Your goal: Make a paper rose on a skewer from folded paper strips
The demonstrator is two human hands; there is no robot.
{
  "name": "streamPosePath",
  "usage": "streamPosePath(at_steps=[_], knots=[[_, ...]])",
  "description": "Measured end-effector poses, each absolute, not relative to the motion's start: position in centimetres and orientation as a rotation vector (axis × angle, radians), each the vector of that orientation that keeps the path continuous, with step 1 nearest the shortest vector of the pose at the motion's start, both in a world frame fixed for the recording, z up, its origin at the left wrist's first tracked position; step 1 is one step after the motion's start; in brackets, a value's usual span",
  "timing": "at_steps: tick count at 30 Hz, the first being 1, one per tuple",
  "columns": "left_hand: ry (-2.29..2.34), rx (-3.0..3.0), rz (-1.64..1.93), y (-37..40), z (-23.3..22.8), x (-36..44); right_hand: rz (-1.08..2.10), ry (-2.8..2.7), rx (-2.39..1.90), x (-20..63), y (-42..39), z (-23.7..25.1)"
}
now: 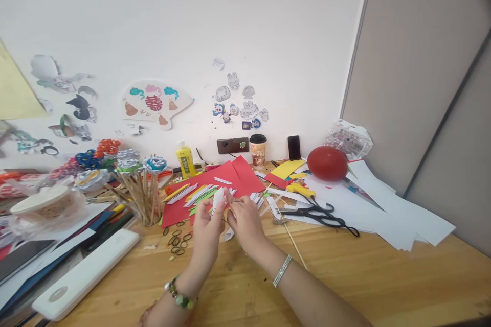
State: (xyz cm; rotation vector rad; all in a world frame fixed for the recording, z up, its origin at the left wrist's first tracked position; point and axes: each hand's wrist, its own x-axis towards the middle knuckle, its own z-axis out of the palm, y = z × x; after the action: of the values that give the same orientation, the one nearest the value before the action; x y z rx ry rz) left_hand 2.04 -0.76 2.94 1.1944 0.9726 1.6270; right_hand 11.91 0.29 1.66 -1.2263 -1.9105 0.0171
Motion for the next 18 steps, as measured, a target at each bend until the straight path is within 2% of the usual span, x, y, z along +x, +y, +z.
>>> streamPosePath(at_steps=[5,10,18], knots=[[0.88,1.046,1.513,-1.4,3.6,2.5,-0.318,-1.849,-1.217,11.9,0.3,1.4],[0.892,1.113,1.153,-1.4,4.4,1.3,-0.569,-2.064,-1.092,14.0,0.1,2.1],[0.972,1.424,0.839,-0.3,4.9,-0.2,-0.583,-2.209,-0.918,15.9,0.5,3.5]])
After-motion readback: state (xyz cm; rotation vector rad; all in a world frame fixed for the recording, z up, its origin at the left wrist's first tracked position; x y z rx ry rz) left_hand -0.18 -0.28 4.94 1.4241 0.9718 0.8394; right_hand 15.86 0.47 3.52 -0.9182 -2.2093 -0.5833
